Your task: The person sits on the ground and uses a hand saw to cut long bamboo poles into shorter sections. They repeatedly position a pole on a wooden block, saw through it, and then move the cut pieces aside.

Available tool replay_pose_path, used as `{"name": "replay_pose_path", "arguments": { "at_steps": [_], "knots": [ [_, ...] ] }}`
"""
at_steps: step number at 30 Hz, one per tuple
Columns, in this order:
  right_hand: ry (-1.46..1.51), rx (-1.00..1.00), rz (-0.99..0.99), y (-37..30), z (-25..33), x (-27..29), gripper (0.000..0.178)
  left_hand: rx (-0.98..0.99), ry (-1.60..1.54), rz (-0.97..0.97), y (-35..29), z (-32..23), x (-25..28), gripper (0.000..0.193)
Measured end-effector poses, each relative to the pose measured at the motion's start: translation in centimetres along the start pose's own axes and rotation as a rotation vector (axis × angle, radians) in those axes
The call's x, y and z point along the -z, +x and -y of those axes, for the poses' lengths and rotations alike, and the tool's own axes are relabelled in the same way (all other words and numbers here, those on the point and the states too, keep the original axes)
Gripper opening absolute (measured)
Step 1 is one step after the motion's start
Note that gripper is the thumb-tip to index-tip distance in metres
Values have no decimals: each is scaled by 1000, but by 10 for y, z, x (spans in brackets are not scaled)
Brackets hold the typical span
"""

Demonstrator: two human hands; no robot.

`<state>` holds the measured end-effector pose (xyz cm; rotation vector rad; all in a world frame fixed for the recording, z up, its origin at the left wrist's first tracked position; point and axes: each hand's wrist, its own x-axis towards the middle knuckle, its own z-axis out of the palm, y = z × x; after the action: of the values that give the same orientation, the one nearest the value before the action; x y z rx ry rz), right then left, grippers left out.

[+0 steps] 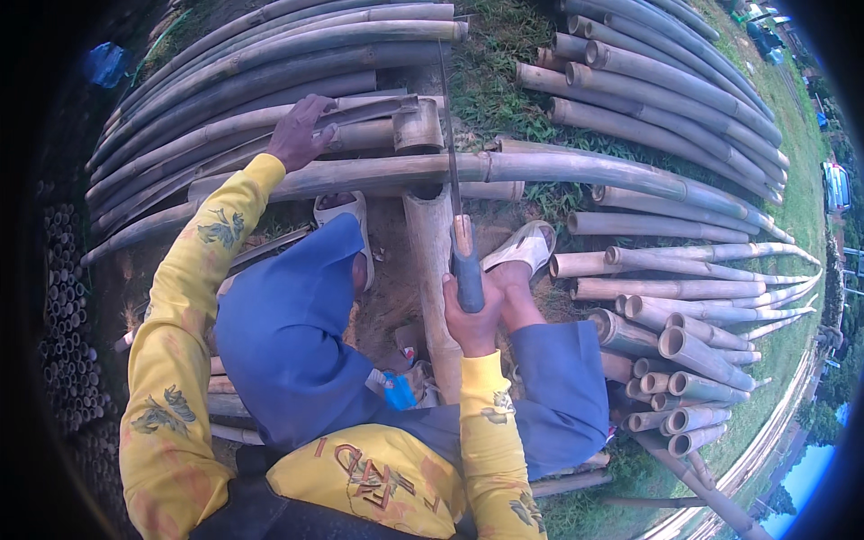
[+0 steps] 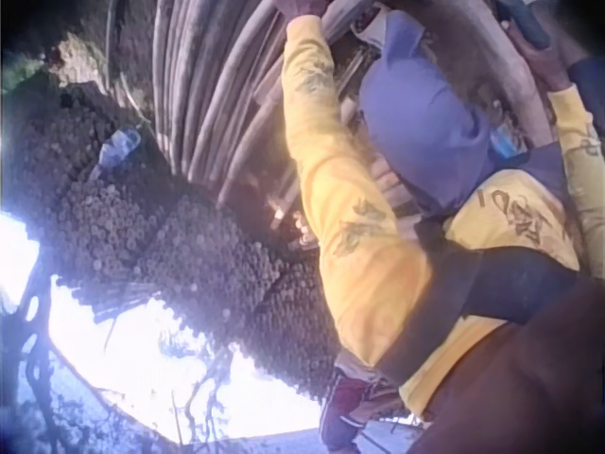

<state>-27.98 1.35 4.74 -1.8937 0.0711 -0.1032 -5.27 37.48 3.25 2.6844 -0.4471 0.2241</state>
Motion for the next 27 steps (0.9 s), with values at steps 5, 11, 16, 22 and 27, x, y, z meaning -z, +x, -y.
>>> {"name": "replay_pose_path", "arguments": {
  "at_steps": [5,11,16,22,27],
  "knots": [
    [-17,10,-6,0,-3,2,12,-161,168,285,-44,-30,-23,59],
    [-1,10,-13,1,-3,0,14,90,223,486,-34,-45,-53,65],
    [7,4,-1,1,-3,14,15,72,227,495,-30,-56,-53,60],
    [34,21,40,14,-3,26,8,90,229,511,-24,-64,-57,58],
    [6,12,-3,6,-4,18,8,100,261,524,-19,-74,-54,58]
  ]
}}
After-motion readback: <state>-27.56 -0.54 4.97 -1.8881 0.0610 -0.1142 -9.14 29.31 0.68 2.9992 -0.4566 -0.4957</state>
